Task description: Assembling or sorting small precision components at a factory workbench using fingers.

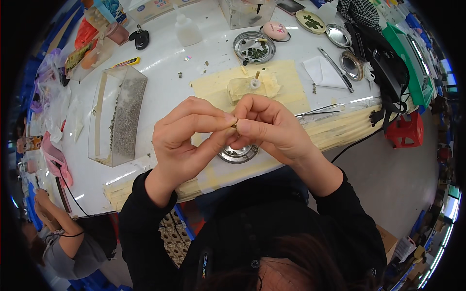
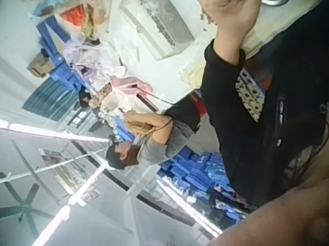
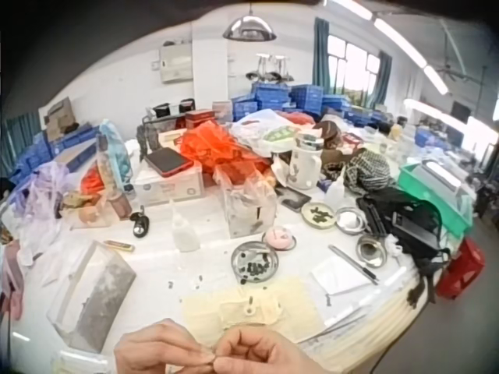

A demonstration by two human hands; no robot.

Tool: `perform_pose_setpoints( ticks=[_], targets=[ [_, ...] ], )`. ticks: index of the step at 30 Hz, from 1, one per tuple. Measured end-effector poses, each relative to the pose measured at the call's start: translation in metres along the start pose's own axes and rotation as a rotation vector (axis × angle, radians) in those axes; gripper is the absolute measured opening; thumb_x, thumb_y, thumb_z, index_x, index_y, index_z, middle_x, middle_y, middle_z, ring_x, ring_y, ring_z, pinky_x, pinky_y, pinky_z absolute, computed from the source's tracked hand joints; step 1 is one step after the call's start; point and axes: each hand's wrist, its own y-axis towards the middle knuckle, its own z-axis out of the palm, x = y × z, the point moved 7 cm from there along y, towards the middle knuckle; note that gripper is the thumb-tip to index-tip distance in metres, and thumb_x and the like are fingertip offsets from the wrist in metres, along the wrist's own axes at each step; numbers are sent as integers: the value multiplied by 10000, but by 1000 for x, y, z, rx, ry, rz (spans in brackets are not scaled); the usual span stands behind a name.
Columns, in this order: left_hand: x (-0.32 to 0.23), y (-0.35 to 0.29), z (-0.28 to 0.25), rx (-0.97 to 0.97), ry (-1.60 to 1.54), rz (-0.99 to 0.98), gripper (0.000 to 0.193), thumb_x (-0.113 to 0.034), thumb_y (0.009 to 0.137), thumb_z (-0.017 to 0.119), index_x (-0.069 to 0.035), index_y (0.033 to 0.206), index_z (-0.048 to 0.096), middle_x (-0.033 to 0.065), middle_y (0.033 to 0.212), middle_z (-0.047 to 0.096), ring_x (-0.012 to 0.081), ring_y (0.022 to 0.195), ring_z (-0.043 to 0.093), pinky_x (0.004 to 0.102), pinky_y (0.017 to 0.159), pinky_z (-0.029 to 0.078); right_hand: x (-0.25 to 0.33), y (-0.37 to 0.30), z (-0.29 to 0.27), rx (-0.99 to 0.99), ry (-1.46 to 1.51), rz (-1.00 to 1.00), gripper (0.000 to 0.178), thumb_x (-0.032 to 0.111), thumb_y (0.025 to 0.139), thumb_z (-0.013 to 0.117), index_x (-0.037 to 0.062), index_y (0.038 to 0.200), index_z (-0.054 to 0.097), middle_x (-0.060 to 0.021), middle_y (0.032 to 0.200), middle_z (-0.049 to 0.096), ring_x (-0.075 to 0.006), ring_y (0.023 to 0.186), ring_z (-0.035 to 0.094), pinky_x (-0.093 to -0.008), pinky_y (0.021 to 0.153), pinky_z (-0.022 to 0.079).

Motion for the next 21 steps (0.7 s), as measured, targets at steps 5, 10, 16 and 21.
perform_pose_setpoints(
  ticks=[5, 10, 16, 21],
  targets=[
    [1, -1, 1, -21, 98, -37, 183, 58, 724, 755, -16, 888, 718, 86, 848, 691, 178, 747, 647, 265, 649, 490, 14, -5, 1, -49, -356, -332, 125, 77, 923, 650, -1, 965, 562, -59, 858, 645, -112, 810, 649, -232, 731, 537],
    [-4, 1, 1, 6, 124, 32, 170, 59, 739, 745, -16, 890, 718, 95, 856, 691, 170, 754, 644, 262, 649, 489, 10, -1, 1, 20, -199, -222, 132, 84, 921, 655, -2, 964, 564, -60, 852, 644, -110, 797, 650, -225, 714, 541],
    [5, -1, 1, -4, -50, -42, 184, 61, 725, 748, -14, 891, 717, 93, 849, 694, 183, 743, 643, 264, 643, 486, 3, -1, -2, -16, -106, -74, 121, 86, 929, 643, 3, 970, 565, -64, 863, 651, -109, 794, 651, -230, 711, 542],
    [-4, -1, 0, -9, 173, 41, 186, 59, 735, 747, -15, 904, 717, 98, 859, 693, 172, 732, 642, 261, 636, 487, 14, -6, 4, 5, -372, -351, 116, 103, 948, 614, 7, 990, 565, -84, 902, 673, -125, 831, 670, -243, 761, 559]
  ],
)
